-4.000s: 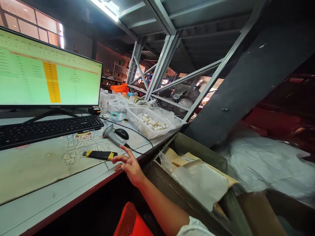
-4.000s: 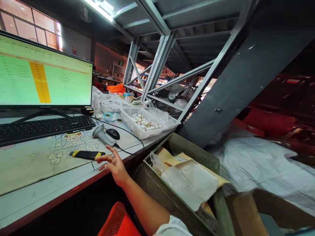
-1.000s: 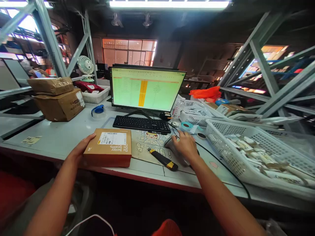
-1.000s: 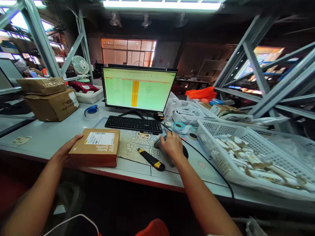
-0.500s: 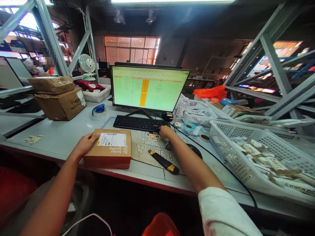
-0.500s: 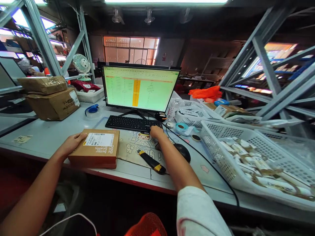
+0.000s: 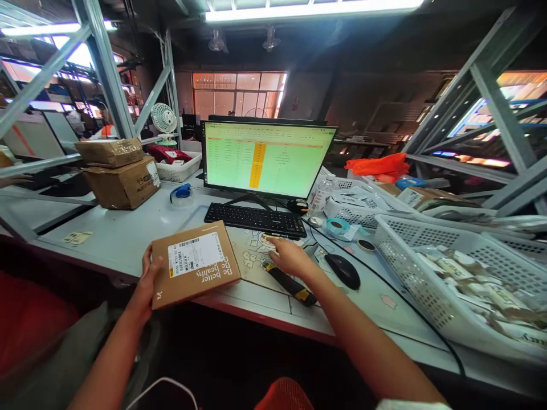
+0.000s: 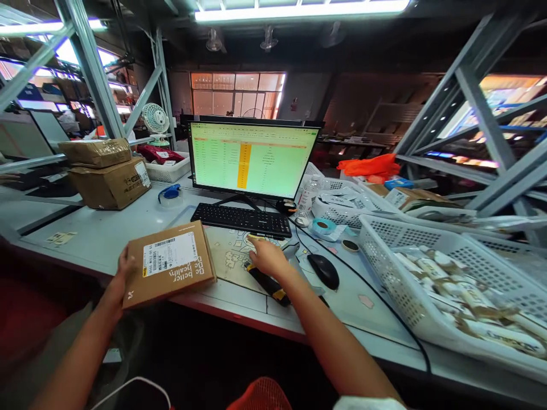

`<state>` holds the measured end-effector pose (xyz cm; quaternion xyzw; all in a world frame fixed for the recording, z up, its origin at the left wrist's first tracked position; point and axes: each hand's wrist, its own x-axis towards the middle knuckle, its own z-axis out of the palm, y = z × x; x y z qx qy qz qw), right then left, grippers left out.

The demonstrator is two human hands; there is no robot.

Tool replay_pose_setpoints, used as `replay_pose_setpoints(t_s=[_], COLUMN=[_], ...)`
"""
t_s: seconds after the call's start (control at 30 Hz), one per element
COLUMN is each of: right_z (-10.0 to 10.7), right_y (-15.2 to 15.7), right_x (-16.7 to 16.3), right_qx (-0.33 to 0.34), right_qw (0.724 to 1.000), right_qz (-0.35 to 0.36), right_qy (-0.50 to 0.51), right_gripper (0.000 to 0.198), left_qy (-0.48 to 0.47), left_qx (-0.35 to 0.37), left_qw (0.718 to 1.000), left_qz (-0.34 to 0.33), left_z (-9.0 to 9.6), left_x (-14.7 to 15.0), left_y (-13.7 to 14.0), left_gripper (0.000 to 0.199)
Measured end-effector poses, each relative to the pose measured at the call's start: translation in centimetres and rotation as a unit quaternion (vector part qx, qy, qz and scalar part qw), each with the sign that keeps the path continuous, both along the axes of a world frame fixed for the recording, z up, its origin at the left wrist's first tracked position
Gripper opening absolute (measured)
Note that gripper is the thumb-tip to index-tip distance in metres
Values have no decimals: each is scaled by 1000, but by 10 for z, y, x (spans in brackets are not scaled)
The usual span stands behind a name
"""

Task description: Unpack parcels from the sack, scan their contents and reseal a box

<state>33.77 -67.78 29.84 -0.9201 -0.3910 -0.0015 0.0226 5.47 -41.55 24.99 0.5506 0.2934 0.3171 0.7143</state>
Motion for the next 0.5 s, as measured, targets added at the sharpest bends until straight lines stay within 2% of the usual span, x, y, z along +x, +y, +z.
replay_pose_setpoints(t_s=[0.07,0.13,0.23,0.37,0.43,0.5], right_z=[-10,-20,-31,-39,-40,-39], right_y=[-19,-32,-40,-36,-30,-22], right_x=[-16,-28,-40,-47,-47,-45], right_qx=[-11,-23,-10,13,68,174], right_qw=[1000,1000,1000,1000,997,979], right_qz=[-1,-15,-28,-24,-25,-30], right_qy=[4,12,8,3,30,99], right_gripper=[54,56,56,53,49,45], left_qy=[-26,-28,-15,-14,-15,-18], left_qx=[-32,-30,11,82,112,143], left_qw=[998,996,995,988,985,981], left_qz=[-44,-78,-100,-131,-132,-133], left_z=[-7,-9,-8,-11,-15,-18], left_x=[-4,-4,0,1,-5,-13], left_y=[-13,-22,-25,-25,-30,-41], left_gripper=[91,97,105,112,115,121])
